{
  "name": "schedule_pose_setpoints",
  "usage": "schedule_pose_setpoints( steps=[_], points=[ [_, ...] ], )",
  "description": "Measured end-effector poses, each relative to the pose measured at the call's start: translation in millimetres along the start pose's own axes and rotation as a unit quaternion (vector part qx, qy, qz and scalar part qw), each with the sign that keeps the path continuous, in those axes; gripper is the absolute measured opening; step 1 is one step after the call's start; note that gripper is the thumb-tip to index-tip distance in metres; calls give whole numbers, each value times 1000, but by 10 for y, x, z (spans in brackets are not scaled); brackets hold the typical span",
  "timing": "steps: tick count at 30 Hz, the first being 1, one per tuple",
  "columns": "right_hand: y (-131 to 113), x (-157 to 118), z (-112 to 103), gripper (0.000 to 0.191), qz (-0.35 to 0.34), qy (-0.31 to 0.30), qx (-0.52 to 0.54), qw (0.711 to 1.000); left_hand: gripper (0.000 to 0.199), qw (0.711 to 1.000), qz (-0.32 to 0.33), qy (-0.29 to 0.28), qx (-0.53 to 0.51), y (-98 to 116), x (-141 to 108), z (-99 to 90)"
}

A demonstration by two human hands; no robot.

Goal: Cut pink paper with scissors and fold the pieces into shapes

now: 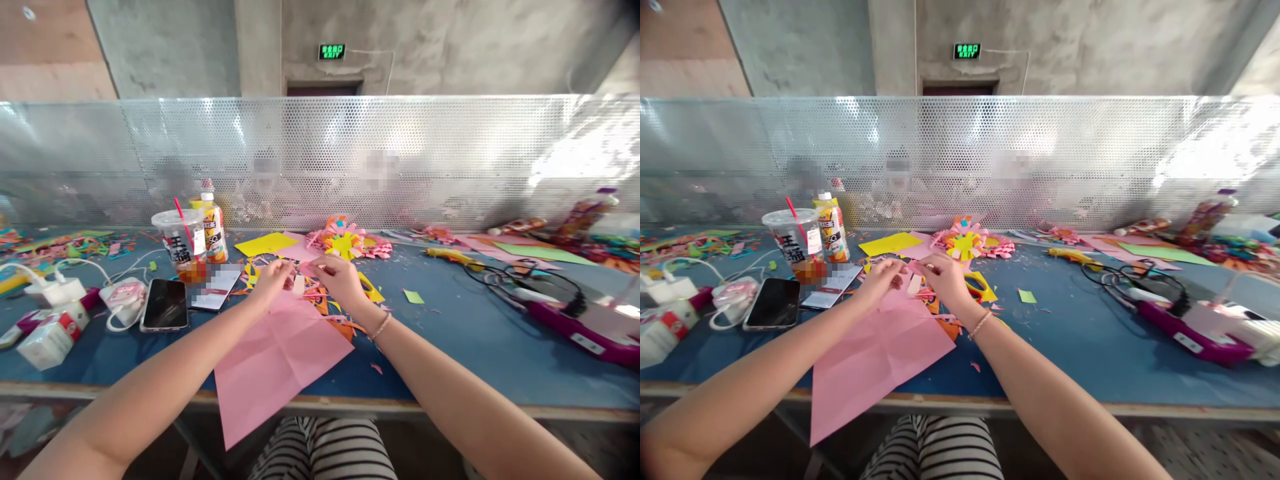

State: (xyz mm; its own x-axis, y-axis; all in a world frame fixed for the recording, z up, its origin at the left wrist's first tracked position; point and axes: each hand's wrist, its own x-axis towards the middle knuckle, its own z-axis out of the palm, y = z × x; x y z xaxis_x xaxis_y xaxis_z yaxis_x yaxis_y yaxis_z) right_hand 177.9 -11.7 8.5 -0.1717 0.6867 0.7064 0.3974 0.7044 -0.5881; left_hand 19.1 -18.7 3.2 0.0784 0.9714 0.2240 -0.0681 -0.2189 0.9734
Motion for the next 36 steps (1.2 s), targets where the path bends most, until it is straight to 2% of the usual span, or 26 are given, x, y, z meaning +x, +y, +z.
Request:
schedule_pose_setpoints(
  steps=[3, 6, 8, 11, 13, 16, 22, 31, 36],
  points=[
    [-24, -10, -33, 15, -97, -12, -21, 995, 28, 990, -68, -52, -114, -14, -8, 3],
    [-44, -21, -27, 18, -138, -55, -24, 989, 20, 988, -43, -63, -137, -13, -3, -13],
    [-40, -25, -8, 20, -131, -64, -19, 989, 20, 992, -13, -46, -115, -10, 1, -25],
    [-5, -22, 16, 31, -73, -52, 22, 996, 22, 997, 16, -25, -74, 1, -9, -29],
    [24, -13, 19, 38, -29, -37, 58, 997, 23, 997, 25, -27, -61, 16, -27, -19],
    [47, 6, 5, 34, -4, -31, 84, 996, 27, 996, 8, -50, -69, 38, -52, 8],
    [24, 29, -34, 33, -18, -42, 53, 998, 24, 995, 13, -43, -93, 21, -34, 33],
    [-4, 27, -86, 33, -103, -29, -50, 993, 23, 998, -11, -41, -44, 16, -47, -3],
    [-37, 16, -65, 38, -146, -52, -63, 986, 20, 996, 11, -71, -62, 7, -71, 15]
  ],
)
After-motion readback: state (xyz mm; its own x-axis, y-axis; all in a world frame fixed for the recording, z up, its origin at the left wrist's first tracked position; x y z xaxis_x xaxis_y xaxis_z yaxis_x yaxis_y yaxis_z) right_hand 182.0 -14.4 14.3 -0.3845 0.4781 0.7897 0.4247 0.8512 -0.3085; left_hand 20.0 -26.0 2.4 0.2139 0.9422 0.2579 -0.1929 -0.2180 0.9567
